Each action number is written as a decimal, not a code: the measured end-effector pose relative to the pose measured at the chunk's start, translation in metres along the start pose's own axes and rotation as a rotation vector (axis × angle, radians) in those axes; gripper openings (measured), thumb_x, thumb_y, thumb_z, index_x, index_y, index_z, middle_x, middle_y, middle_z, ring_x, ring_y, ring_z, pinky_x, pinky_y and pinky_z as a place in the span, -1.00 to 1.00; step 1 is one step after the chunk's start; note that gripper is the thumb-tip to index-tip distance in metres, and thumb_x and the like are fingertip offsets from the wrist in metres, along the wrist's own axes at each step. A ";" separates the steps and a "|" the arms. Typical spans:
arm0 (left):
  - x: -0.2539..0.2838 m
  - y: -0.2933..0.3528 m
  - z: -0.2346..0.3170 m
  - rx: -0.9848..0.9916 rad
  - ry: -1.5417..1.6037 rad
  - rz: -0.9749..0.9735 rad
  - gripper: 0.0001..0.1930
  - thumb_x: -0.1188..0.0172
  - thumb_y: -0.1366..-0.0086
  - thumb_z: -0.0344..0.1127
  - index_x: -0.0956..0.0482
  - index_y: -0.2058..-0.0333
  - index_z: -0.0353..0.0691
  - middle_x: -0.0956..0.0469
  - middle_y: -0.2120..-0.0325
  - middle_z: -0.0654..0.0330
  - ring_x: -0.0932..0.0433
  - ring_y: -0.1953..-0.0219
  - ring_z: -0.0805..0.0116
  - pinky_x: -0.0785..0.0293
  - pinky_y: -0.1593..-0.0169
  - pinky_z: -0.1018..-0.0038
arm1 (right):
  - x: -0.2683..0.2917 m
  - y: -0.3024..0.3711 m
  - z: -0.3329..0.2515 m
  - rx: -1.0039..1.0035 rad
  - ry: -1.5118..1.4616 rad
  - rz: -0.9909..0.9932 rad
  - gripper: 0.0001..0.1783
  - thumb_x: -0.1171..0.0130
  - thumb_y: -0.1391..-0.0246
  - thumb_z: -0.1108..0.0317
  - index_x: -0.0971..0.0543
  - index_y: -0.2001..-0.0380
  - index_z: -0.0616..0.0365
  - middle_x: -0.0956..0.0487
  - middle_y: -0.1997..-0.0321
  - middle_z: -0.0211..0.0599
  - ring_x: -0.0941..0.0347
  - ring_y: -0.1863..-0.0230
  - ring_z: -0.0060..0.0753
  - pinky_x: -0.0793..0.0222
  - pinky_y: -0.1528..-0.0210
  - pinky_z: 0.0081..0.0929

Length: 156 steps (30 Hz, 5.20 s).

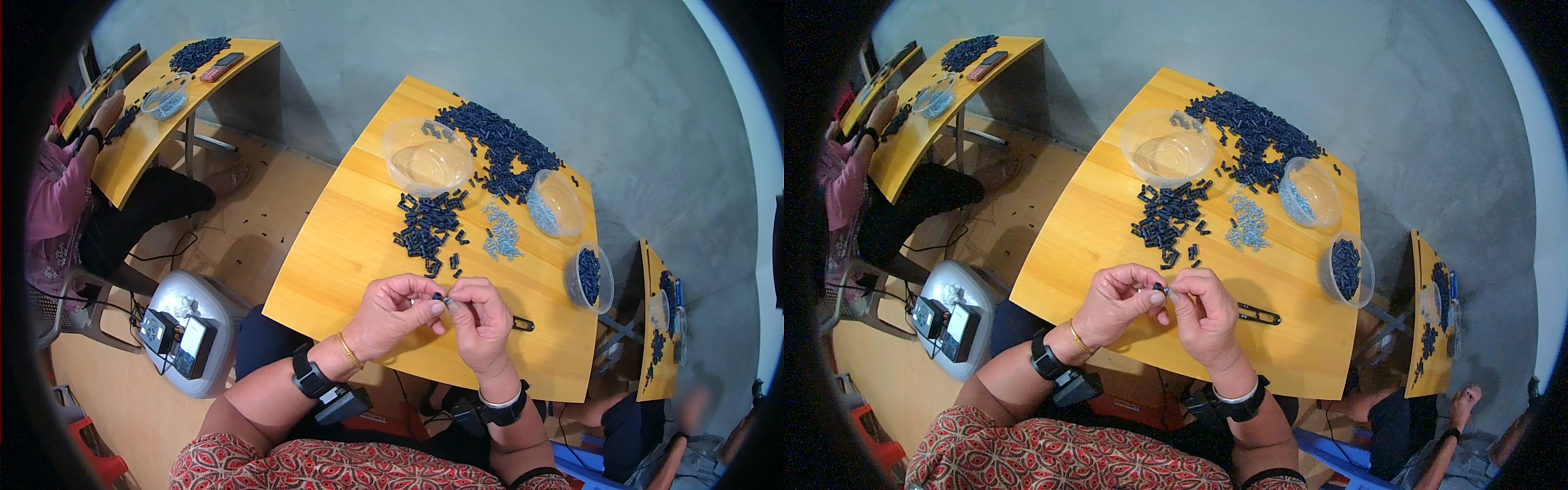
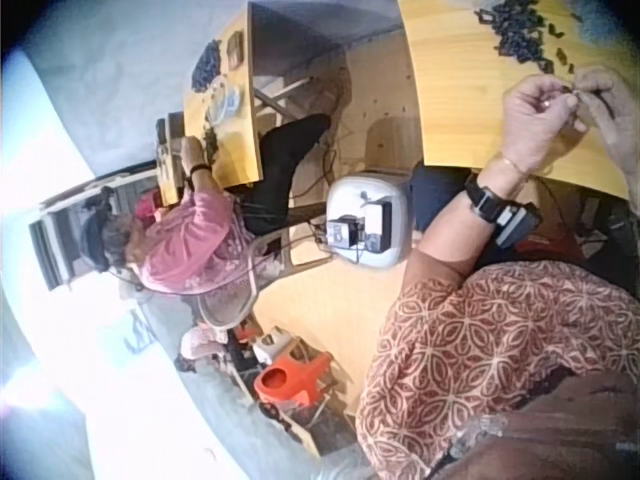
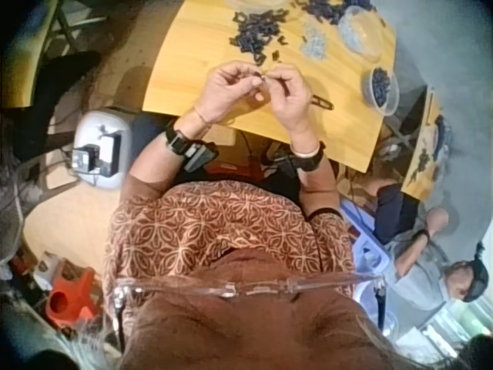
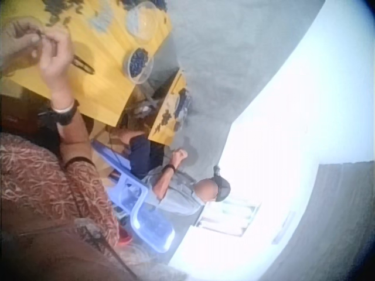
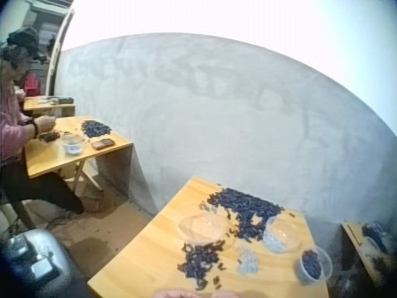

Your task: Assembling small blue plastic components at a table.

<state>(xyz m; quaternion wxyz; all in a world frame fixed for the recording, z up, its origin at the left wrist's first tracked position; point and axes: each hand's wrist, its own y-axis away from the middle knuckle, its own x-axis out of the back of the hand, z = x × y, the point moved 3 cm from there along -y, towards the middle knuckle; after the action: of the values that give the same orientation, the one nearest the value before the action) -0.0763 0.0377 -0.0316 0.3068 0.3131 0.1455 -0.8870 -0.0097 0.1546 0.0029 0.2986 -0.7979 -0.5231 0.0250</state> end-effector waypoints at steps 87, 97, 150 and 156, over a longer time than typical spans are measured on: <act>0.024 -0.014 -0.012 -0.133 0.065 0.366 -0.90 -0.07 -0.17 -0.45 -0.49 0.34 -0.32 -0.50 0.45 0.21 -0.43 0.38 0.44 -0.36 0.20 0.52 | 0.063 -0.016 0.036 -0.232 0.883 -0.187 -0.86 -0.06 0.10 0.48 -0.42 0.37 0.14 -0.43 0.38 -0.13 -0.38 0.29 -0.02 -0.31 0.29 -0.20; 0.022 -0.010 -0.009 -0.129 0.047 0.357 -0.89 -0.08 -0.16 -0.45 -0.50 0.31 -0.29 -0.50 0.47 0.23 -0.43 0.41 0.46 -0.36 0.24 0.55 | 0.034 -0.015 0.036 -0.112 0.700 -0.309 -0.87 -0.09 0.17 0.53 -0.42 0.44 0.20 -0.41 0.43 -0.14 -0.34 0.28 -0.05 -0.29 0.23 -0.25; 0.017 -0.008 -0.008 -0.062 -0.097 0.252 -0.89 -0.06 -0.17 -0.48 -0.48 0.33 -0.36 -0.48 0.55 0.20 -0.43 0.52 0.46 -0.41 0.40 0.56 | 0.059 -0.018 0.036 -0.131 0.660 -0.133 -0.88 -0.01 0.14 0.60 -0.44 0.43 0.26 -0.46 0.44 -0.05 -0.39 0.33 0.00 -0.32 0.29 -0.25; 0.015 -0.009 -0.009 -0.047 -0.112 0.260 -0.89 -0.07 -0.17 -0.47 -0.48 0.33 -0.36 -0.48 0.55 0.22 -0.42 0.52 0.48 -0.40 0.40 0.57 | 0.047 -0.020 0.037 0.003 0.762 -0.224 -0.81 -0.08 0.21 0.60 -0.45 0.41 0.23 -0.40 0.39 -0.11 -0.31 0.25 -0.05 -0.27 0.20 -0.29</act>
<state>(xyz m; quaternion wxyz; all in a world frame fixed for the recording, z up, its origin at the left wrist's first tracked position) -0.0872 0.0419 -0.0477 0.4340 0.2719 0.1069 -0.8522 -0.0181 0.2171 -0.0047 0.4736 -0.6876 -0.4583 -0.3048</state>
